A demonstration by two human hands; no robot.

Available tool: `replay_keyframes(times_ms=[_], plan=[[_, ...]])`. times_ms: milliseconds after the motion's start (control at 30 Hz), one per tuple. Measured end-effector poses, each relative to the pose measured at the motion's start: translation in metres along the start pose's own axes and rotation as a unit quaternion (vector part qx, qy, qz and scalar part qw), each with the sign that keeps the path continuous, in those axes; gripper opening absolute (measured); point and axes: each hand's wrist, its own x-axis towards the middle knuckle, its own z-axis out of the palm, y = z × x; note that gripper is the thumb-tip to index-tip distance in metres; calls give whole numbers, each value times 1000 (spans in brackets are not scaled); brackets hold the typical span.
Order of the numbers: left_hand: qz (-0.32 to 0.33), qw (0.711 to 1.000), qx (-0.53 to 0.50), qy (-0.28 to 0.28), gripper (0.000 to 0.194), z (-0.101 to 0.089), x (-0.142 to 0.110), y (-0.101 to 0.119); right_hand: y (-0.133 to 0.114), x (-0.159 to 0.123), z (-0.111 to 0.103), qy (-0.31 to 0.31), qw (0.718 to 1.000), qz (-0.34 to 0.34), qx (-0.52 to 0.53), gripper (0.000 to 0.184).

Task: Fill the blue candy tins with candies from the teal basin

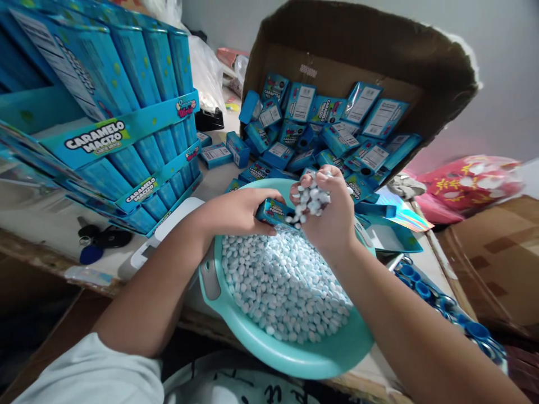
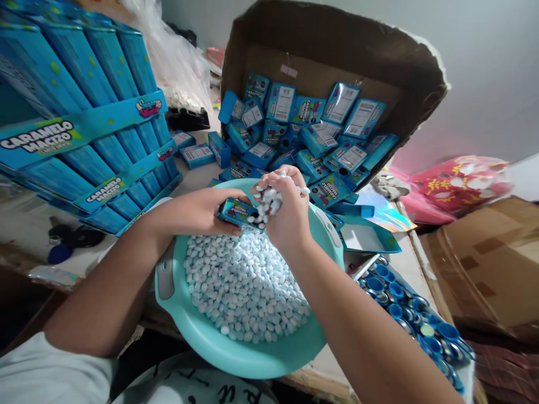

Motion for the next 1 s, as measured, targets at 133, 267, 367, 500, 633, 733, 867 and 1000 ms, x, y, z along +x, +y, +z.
replay_keyframes(times_ms=[133,267,367,500,633,733,867,1000], plan=[[-8,1000,-15,0,56,0,0,3,-1,-1,-1,-5,1000,4,6,21],[-15,999,-35,-5,53,0,1,1,0,-1,0,-8,1000,3,-9,21],[-17,999,-31,8,52,0,0,2,-1,-1,2,6,1000,20,-7,22],[-11,999,-49,-11,51,1,-2,5,-4,-4,4,57,996,63,5,24],[-1,999,-39,-26,51,0,-3,2,-3,-2,5,71,994,83,-1,19],[10,999,-43,-31,51,1,-6,-1,-6,-4,9,111,985,127,-33,16],[7,999,-44,-26,56,3,-8,0,-9,-10,14,100,989,98,-56,16],[-17,999,-35,-27,60,3,-7,0,-6,-12,10,76,992,50,-83,13]])
